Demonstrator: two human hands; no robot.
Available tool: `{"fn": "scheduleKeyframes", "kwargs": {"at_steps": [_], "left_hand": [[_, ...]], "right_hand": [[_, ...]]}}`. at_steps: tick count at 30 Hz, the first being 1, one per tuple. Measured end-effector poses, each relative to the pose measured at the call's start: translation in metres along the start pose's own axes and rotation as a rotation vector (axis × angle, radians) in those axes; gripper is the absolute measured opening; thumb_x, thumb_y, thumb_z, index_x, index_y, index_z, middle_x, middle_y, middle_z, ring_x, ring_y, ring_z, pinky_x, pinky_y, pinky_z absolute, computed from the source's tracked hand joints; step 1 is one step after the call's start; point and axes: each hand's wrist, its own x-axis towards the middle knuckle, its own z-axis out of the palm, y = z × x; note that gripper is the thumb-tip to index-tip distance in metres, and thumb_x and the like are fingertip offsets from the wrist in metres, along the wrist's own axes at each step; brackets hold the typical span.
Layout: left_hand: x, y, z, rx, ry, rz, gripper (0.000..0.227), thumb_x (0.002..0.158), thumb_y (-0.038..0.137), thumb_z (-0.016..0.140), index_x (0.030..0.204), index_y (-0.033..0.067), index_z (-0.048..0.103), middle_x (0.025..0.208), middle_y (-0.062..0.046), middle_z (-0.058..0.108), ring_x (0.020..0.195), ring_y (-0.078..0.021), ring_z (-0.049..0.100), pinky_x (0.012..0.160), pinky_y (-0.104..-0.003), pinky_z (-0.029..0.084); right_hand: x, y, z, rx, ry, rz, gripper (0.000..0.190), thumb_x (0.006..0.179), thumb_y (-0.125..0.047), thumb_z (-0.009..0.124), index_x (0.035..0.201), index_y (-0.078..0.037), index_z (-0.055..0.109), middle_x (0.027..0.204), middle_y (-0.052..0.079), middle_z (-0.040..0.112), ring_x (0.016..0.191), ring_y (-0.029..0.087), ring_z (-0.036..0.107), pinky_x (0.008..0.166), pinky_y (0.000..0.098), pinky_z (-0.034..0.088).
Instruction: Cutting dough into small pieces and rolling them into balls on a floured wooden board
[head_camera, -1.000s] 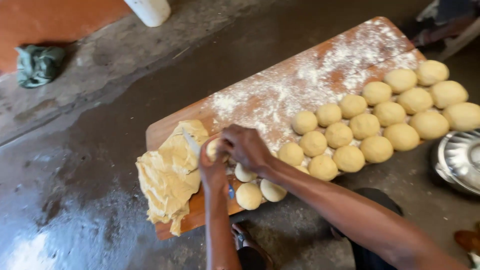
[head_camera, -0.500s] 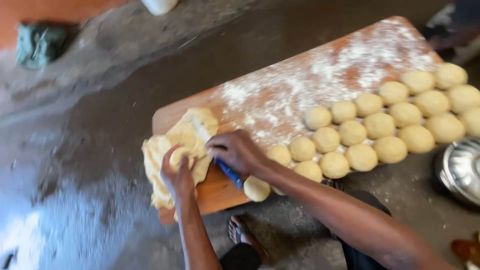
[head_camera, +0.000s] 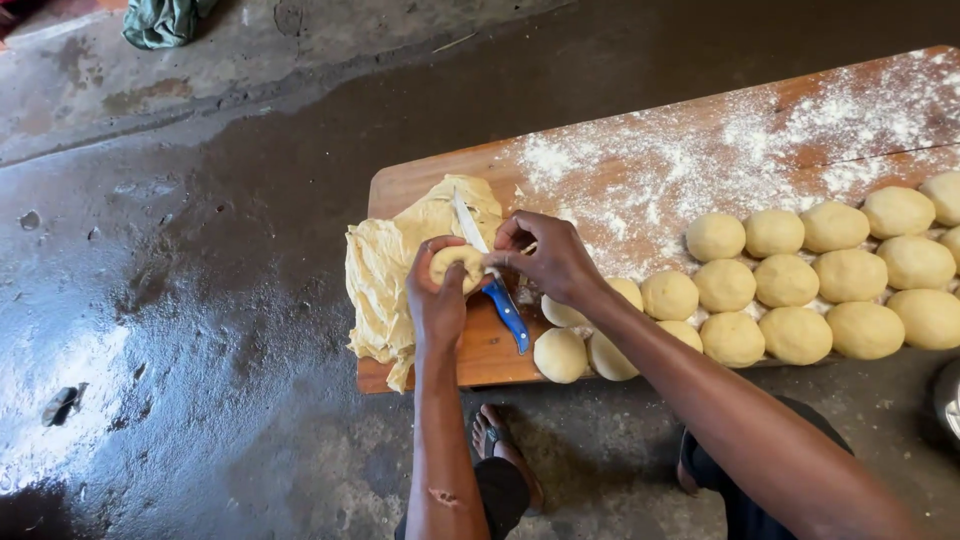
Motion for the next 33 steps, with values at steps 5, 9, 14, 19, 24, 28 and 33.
{"fn": "scheduleKeyframes", "kwargs": {"at_steps": [5, 9, 14, 19, 24, 28, 33], "left_hand": [[-0.006, -0.011, 0.022, -0.297, -0.212, 0.117, 0.029, 0.089, -0.005, 0.056, 0.116, 0.0021, 0.064, 0.137, -0.017, 0.065, 0.120, -0.0257, 0.067, 0.084, -0.030, 0.064], [-0.024, -0.015, 0.046, -0.198, -0.263, 0.071, 0.049, 0.102, 0.002, 0.059, 0.150, 0.0010, 0.051, 0.146, -0.020, 0.061, 0.128, -0.0261, 0.062, 0.100, -0.041, 0.063], [0.011, -0.052, 0.044, -0.054, -0.173, 0.047, 0.040, 0.105, -0.002, 0.060, 0.143, 0.0077, 0.062, 0.128, -0.015, 0.069, 0.107, -0.0223, 0.072, 0.087, -0.037, 0.070], [-0.005, -0.034, 0.070, 0.035, -0.205, 0.140, 0.042, 0.103, -0.006, 0.059, 0.144, 0.0074, 0.060, 0.131, -0.017, 0.066, 0.107, -0.0221, 0.070, 0.089, -0.039, 0.070], [-0.027, -0.018, 0.103, -0.080, -0.372, 0.086, 0.047, 0.107, 0.005, 0.056, 0.154, 0.0081, 0.055, 0.129, -0.012, 0.068, 0.113, -0.0172, 0.068, 0.099, -0.037, 0.064], [-0.013, -0.048, 0.105, 0.204, -0.318, 0.232, 0.046, 0.101, 0.002, 0.067, 0.146, 0.0092, 0.064, 0.124, -0.017, 0.073, 0.107, -0.0208, 0.070, 0.094, -0.040, 0.063], [-0.029, -0.036, 0.125, -0.238, -0.348, -0.003, 0.048, 0.108, 0.006, 0.057, 0.156, 0.0092, 0.053, 0.148, -0.018, 0.062, 0.126, -0.0252, 0.064, 0.114, -0.045, 0.055]], "right_hand": [[0.002, 0.020, 0.007, 0.113, -0.016, 0.064, 0.033, 0.090, -0.015, 0.087, 0.118, -0.009, 0.072, 0.103, 0.012, 0.075, 0.098, 0.023, 0.077, 0.082, 0.0360, 0.065], [-0.002, 0.025, -0.014, -0.030, 0.123, 0.023, 0.034, 0.086, -0.016, 0.088, 0.114, -0.007, 0.071, 0.098, 0.016, 0.074, 0.095, 0.027, 0.078, 0.079, 0.0379, 0.066], [-0.019, -0.008, -0.041, -0.035, 0.142, -0.035, 0.027, 0.088, -0.012, 0.087, 0.111, -0.005, 0.076, 0.098, 0.020, 0.075, 0.094, 0.032, 0.080, 0.079, 0.0394, 0.068], [-0.013, 0.020, -0.062, 0.228, 0.120, 0.082, 0.024, 0.084, -0.003, 0.086, 0.106, 0.000, 0.078, 0.086, 0.014, 0.076, 0.077, 0.018, 0.077, 0.071, 0.0302, 0.069], [-0.017, 0.022, -0.080, 0.096, 0.160, 0.155, 0.031, 0.083, -0.001, 0.087, 0.112, -0.003, 0.075, 0.095, 0.018, 0.073, 0.084, 0.025, 0.079, 0.073, 0.0359, 0.070], [-0.021, 0.025, -0.097, 0.072, 0.143, 0.156, 0.044, 0.078, -0.006, 0.090, 0.120, -0.007, 0.076, 0.107, 0.016, 0.076, 0.095, 0.023, 0.077, 0.085, 0.0342, 0.067], [-0.024, 0.024, -0.102, 0.073, 0.183, 0.156, 0.036, 0.090, -0.008, 0.086, 0.124, -0.008, 0.075, 0.107, 0.021, 0.074, 0.091, 0.029, 0.077, 0.080, 0.0397, 0.070]]}}
